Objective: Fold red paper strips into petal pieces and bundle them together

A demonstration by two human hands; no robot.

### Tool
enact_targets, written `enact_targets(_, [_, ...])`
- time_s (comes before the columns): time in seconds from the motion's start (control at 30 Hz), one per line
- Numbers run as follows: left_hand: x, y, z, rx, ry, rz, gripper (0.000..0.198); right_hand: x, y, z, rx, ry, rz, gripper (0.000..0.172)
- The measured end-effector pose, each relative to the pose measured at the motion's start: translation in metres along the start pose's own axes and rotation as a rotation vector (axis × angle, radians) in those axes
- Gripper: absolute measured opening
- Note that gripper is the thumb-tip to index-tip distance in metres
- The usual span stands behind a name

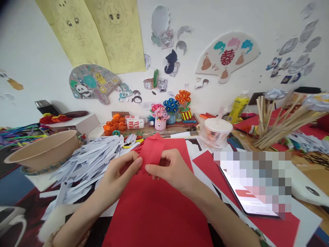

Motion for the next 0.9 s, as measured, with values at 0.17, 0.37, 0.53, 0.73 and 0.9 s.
enact_targets(0.17, [0.001,0.003,-0.002,-0.022,-0.011,0.010,0.035,0.002,-0.004,0.001,-0.017,0.005,-0.040,0.026])
enact_targets(0.37, [0.006,0.018,-0.005,-0.087,-0.059,0.111,0.021,0.006,-0.008,0.010,-0.060,-0.029,-0.065,0.040])
enact_targets(0.53, [0.009,0.041,-0.014,-0.141,0.155,0.222,0.022,0.011,-0.005,0.047,-0.140,-0.304,0.029,0.060])
enact_targets(0.73, [0.012,0.056,-0.021,-0.094,0.256,0.225,0.026,0.021,-0.025,0.066,-0.301,-0.229,-0.032,0.047])
enact_targets(0.9, [0.022,0.062,-0.022,0.021,0.295,0.168,0.026,0.023,-0.036,0.070,-0.413,-0.178,-0.139,0.038])
Point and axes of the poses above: each hand's wrist, its own x-axis towards the middle knuckle, its own z-axis out of the back of the hand, y = z × x, the point moved 6 cm from there along x, towards the middle knuckle, and after that the axes turned 12 degrees about x, right-handed, at the moved point
